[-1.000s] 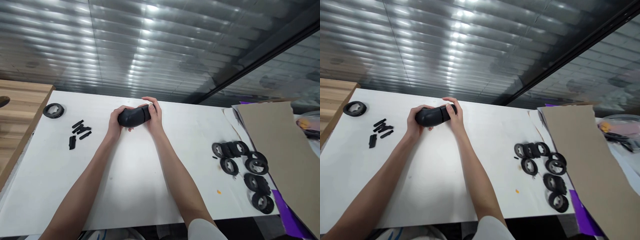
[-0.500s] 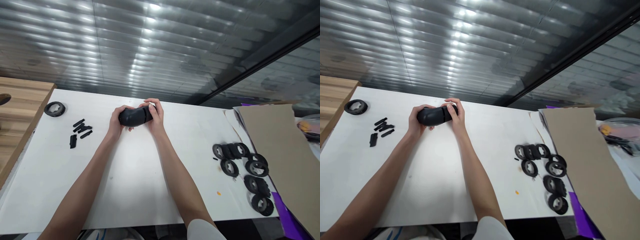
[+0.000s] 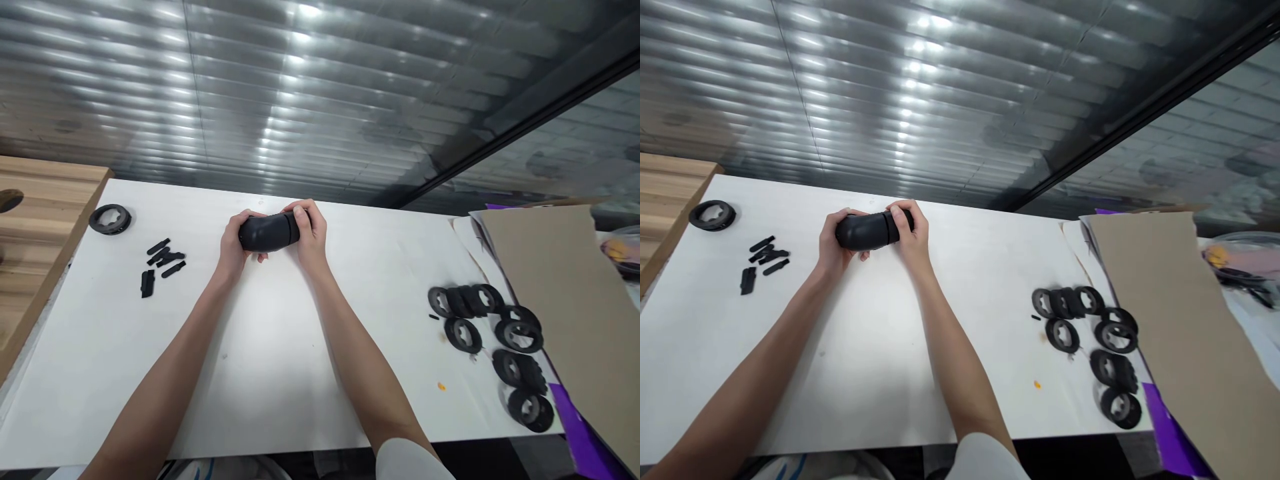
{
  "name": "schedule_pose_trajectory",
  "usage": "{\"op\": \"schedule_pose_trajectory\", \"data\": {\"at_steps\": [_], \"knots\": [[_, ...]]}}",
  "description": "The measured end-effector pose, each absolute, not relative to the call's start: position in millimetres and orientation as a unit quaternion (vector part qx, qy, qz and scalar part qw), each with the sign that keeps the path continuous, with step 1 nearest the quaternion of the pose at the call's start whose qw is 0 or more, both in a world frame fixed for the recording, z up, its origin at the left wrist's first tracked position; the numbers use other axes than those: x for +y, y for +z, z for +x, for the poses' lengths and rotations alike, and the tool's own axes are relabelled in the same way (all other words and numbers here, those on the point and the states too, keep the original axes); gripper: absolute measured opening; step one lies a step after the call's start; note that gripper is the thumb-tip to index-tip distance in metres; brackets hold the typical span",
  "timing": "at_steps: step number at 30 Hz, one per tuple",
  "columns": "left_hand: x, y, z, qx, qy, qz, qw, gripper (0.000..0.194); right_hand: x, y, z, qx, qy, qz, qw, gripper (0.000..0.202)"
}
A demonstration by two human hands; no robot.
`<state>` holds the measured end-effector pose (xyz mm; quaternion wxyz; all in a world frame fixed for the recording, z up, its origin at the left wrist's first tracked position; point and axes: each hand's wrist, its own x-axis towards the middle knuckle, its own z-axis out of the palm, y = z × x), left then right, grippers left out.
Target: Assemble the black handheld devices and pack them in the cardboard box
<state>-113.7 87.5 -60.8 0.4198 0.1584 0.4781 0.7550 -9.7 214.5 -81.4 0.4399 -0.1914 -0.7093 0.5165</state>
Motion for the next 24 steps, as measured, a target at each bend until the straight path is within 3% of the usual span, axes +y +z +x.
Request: {"op": "schedule_pose_trajectory", "data": {"at_steps": [11, 24], "knots": [[84.0, -61.2, -107.2, 0.517, 0.774, 0.132, 0.341, 0.04, 205.7, -81.9, -8.4, -0.737, 0.482, -0.199, 0.43, 0.051], [82.5, -60.0, -109.3, 0.527, 0.751, 0.196, 0.346, 0.04, 207.1, -93.7, -12.0, -0.709, 0.483, -0.244, 0.452, 0.053]]}}
